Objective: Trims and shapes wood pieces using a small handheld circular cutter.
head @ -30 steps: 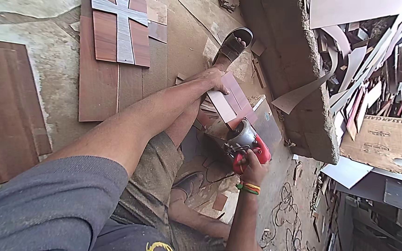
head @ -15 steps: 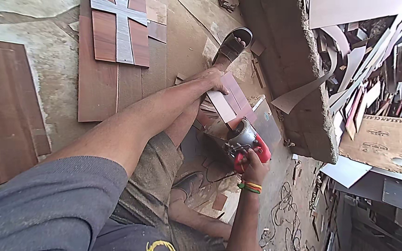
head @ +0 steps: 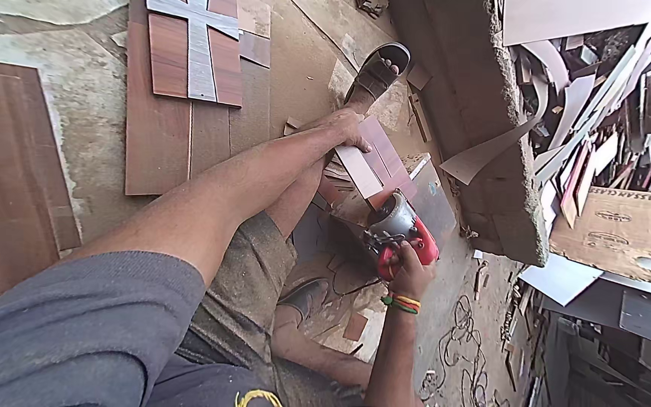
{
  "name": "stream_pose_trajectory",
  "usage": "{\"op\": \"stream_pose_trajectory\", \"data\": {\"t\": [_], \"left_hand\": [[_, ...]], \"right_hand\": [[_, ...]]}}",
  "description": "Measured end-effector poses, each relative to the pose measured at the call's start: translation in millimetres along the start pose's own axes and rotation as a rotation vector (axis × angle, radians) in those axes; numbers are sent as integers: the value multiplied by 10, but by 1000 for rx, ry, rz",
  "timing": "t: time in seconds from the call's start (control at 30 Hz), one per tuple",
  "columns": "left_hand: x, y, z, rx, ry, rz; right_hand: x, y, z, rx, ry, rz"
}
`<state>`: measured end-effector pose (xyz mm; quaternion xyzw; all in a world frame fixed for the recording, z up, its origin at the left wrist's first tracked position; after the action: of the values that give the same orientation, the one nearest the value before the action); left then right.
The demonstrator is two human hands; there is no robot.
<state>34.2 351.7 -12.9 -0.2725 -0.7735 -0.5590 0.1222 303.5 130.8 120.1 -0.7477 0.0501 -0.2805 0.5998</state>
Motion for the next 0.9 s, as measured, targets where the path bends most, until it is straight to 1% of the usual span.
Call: {"op": "stream_pose_trajectory", "data": {"t": [0.4,0.9], "left_hand": [[-20,-17,22,-22,3,0],[6,19,-47,-2,12,5]], "right_hand": [[-10,-26,11,5,-1,-11],[-8,-19,40,11,1,-4]]}}
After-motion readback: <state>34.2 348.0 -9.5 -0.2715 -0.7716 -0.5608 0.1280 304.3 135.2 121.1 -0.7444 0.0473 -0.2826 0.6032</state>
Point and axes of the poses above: each hand's wrist, its own z-axis towards the middle knuckle, its own x-axis out of the back of the hand, y = z × x, the point moved 2 cm from there along z, towards the middle knuckle, and after that the axes turned 2 degrees about -z, right-handed, at the moved point
